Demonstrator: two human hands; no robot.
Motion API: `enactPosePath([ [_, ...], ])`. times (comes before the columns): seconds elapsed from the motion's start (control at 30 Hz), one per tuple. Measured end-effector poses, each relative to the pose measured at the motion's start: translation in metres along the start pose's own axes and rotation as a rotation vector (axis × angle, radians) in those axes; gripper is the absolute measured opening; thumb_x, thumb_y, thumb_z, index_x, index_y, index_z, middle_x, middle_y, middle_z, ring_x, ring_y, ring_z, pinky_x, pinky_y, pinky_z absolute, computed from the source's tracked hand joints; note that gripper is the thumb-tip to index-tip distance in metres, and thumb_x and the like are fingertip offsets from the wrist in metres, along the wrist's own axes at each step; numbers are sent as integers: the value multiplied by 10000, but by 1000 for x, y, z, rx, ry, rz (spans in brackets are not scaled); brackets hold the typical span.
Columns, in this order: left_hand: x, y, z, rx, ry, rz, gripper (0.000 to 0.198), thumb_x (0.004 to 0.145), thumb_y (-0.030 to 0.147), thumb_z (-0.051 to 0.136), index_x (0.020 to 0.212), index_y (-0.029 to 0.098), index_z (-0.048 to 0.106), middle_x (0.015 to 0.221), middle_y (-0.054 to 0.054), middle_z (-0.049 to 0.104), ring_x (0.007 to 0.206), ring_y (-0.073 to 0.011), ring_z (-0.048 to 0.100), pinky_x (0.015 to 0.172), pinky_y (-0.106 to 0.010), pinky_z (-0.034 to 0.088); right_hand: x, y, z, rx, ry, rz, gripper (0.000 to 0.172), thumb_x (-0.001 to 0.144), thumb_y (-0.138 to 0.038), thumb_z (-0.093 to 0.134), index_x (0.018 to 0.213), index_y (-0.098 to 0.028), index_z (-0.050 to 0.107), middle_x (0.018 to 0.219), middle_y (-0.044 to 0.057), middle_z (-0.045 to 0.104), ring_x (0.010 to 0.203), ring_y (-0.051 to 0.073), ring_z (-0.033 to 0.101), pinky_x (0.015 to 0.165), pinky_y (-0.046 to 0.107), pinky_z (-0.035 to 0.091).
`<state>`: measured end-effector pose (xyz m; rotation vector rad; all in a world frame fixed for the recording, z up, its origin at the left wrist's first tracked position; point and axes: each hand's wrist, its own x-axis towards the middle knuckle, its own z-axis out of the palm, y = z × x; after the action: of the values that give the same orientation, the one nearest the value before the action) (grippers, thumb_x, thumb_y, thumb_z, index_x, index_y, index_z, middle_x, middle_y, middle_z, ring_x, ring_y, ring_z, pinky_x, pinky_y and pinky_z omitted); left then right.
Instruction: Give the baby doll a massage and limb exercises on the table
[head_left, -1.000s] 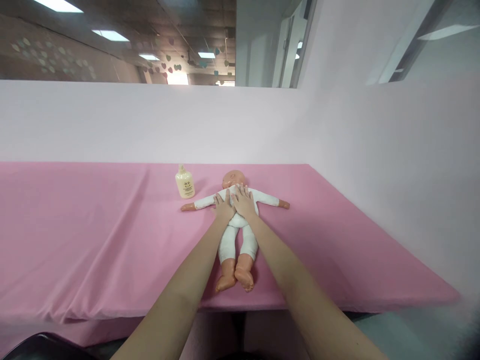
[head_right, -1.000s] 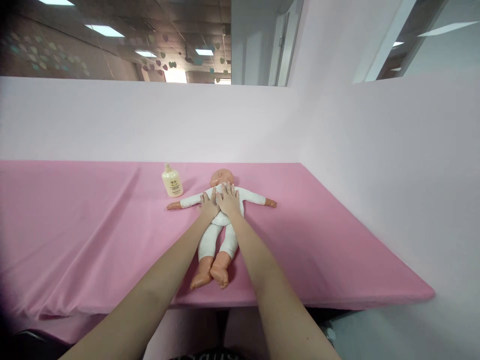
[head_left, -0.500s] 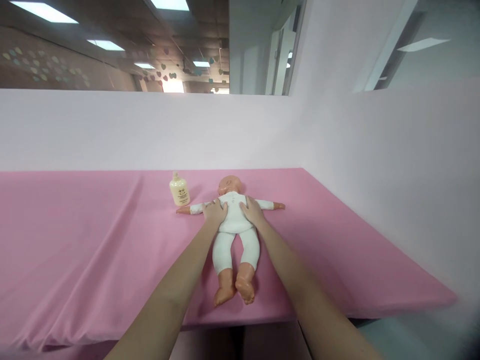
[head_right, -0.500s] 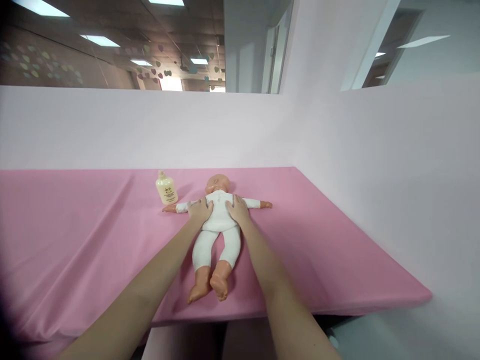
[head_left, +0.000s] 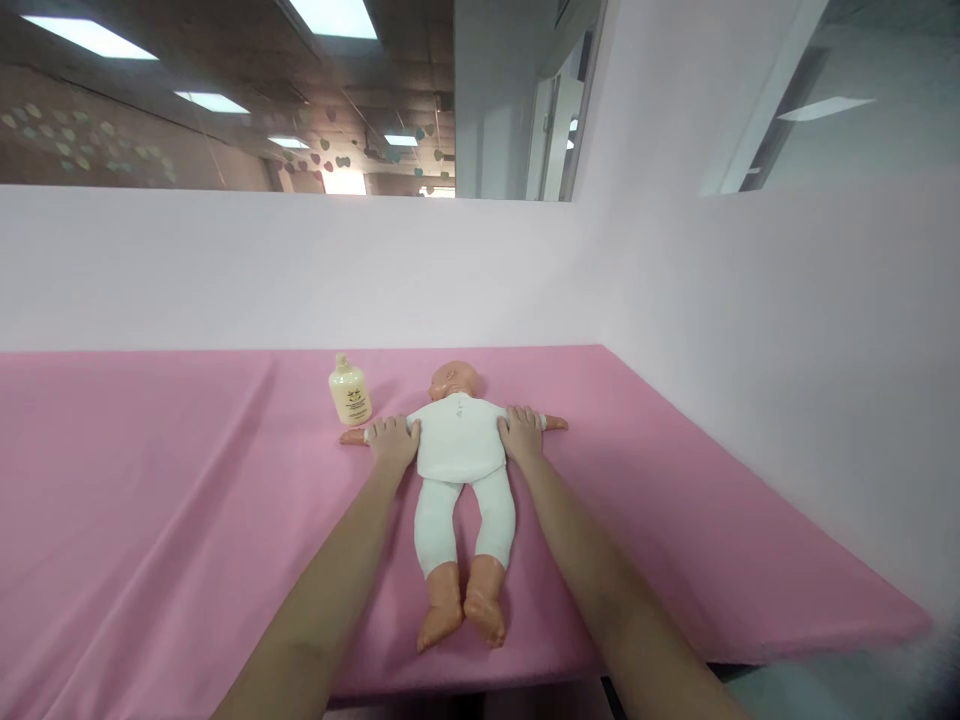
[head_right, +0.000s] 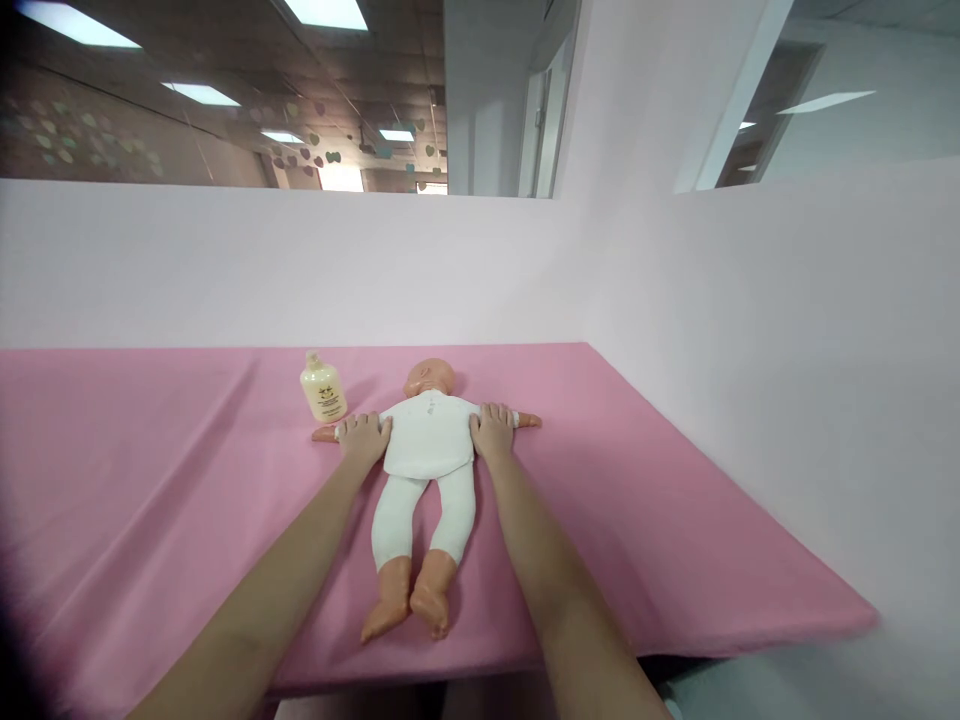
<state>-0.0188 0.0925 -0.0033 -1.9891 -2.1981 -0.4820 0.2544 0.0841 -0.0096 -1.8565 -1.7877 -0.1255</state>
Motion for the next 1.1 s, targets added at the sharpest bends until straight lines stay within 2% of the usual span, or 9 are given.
enactPosePath([
  [0.17, 2, 5, -10, -16, -108, 32, 625, 988, 522, 225, 1271, 106, 596, 1302, -222, 628, 1194, -408, 567, 1014, -539, 339, 2, -9, -7, 44, -51, 39, 424, 997, -369, 359, 1247, -136, 609, 1330, 167, 604, 1321, 326, 428, 1158, 516, 201],
  [0.3, -8, 37, -20, -155, -186, 133, 683, 991, 531, 209, 1480, 89, 386, 1489, -221, 472, 1359, -370, 457, 1089, -515, 327, 1, -41, -5, 134, -159, -55, 519, 1016, -455, 320, 1451, -207, 455, 1487, 119, 497, 1389, 265, 410, 1165, 474, 253],
  [0.37, -18, 57, -23, -169, -176, 204, 709, 989, 495, 233, 1560, 76, 228, 1612, -209, 261, 1485, -357, 259, 1153, -508, 262, -3, -58, -4, 254, -229, -149, 581, 1019, -495, 285, 1518, -209, 369, 1593, 125, 343, 1484, 290, 274, 1186, 508, 210],
  [0.43, -28, 74, -26, -165, -211, 337, 694, 977, 450, 277, 1589, 141, 172, 1657, -145, 136, 1522, -354, 134, 1181, -558, 198, -8, -71, -5, 378, -266, -264, 581, 1033, -488, 197, 1541, -238, 331, 1621, 94, 291, 1522, 266, 191, 1212, 527, 136],
  [0.57, -43, 90, -29, -140, -261, 550, 700, 929, 370, 384, 1591, 217, 215, 1665, -66, 135, 1531, -336, 100, 1230, -556, 13, -17, -83, -9, 465, -284, -410, 570, 1039, -497, 150, 1523, -291, 371, 1642, 45, 245, 1544, 212, 104, 1232, 511, 56],
  [0.67, -47, 89, -31, -220, -242, 541, 683, 921, 338, 379, 1581, 211, 258, 1660, -54, 171, 1537, -338, 33, 1238, -523, -44, -19, -85, -16, 397, -334, -441, 541, 1032, -527, 221, 1452, -316, 489, 1659, 31, 183, 1550, 246, 39, 1223, 539, 2],
  [0.77, -50, 86, -35, -309, -288, 541, 699, 903, 396, 399, 1568, 206, 295, 1653, -68, 203, 1529, -380, 16, 1223, -580, 3, -17, -82, -24, 386, -401, -468, 527, 1034, -521, 233, 1406, -319, 548, 1659, 25, 171, 1549, 257, 47, 1220, 549, 24],
  [0.93, -59, 86, -45, -318, -393, 593, 723, 893, 417, 377, 1567, 173, 284, 1632, -109, 258, 1527, -370, 68, 1205, -614, 35, -6, -70, -26, 489, -458, -513, 528, 1051, -447, 187, 1355, -318, 599, 1595, -15, 354, 1540, 201, 131, 1238, 500, 43],
  [1.1, -73, 94, -53, -329, -418, 689, 909, 847, 596, 471, 1586, 145, 192, 1652, -142, 172, 1530, -375, 6, 1207, -606, 8, 3, -55, -19, 511, -452, -463, 540, 1037, -501, 209, 1402, -300, 552, 1625, -11, 282, 1544, 210, 108, 1240, 482, 48],
])
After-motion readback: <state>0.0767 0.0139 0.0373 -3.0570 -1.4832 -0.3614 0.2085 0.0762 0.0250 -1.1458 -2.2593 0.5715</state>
